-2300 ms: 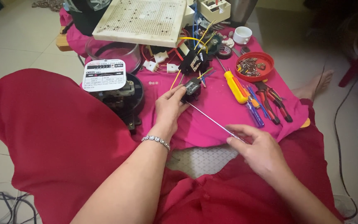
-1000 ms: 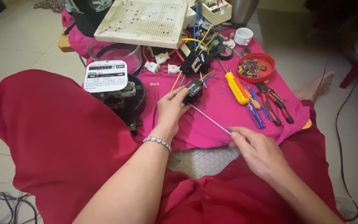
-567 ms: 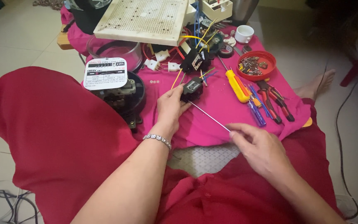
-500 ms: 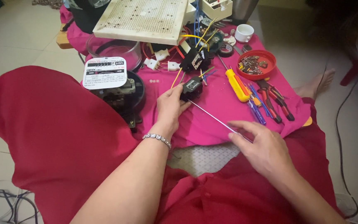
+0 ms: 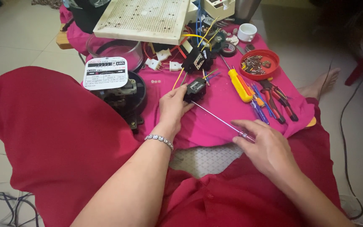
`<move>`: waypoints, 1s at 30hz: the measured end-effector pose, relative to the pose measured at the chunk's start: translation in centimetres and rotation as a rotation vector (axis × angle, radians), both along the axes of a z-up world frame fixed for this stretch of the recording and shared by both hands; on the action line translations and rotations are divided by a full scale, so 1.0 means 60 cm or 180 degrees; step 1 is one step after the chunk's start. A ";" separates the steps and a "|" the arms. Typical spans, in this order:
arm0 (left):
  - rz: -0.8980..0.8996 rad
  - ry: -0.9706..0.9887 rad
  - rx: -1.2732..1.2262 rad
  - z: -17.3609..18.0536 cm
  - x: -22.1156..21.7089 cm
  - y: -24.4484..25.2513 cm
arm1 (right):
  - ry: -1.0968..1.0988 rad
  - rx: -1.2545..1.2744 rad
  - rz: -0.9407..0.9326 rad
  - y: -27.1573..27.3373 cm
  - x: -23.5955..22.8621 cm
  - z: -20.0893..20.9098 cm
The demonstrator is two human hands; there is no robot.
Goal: The person is performing electrical repair or assembly, involving wiring a component and probing a circuit board.
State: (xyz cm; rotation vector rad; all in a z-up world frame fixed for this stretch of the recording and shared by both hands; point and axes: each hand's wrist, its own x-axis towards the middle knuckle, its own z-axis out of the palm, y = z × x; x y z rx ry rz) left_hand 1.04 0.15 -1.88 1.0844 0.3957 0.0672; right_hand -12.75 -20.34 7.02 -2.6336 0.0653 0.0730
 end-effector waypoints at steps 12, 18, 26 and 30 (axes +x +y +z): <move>-0.0058 -0.0025 0.0061 -0.007 0.006 -0.002 | 0.0311 -0.0362 0.0056 -0.005 0.023 -0.004; -0.0219 -0.0011 0.0462 0.000 0.003 -0.006 | 0.0591 -0.0652 0.0115 -0.006 0.025 0.004; -0.0130 0.0251 -0.0339 0.023 -0.002 -0.001 | 0.0227 -0.0225 -0.0123 -0.046 0.020 -0.010; -0.0204 0.0320 -0.1792 0.024 -0.003 0.009 | 0.0221 0.0293 -0.0959 -0.071 0.031 -0.015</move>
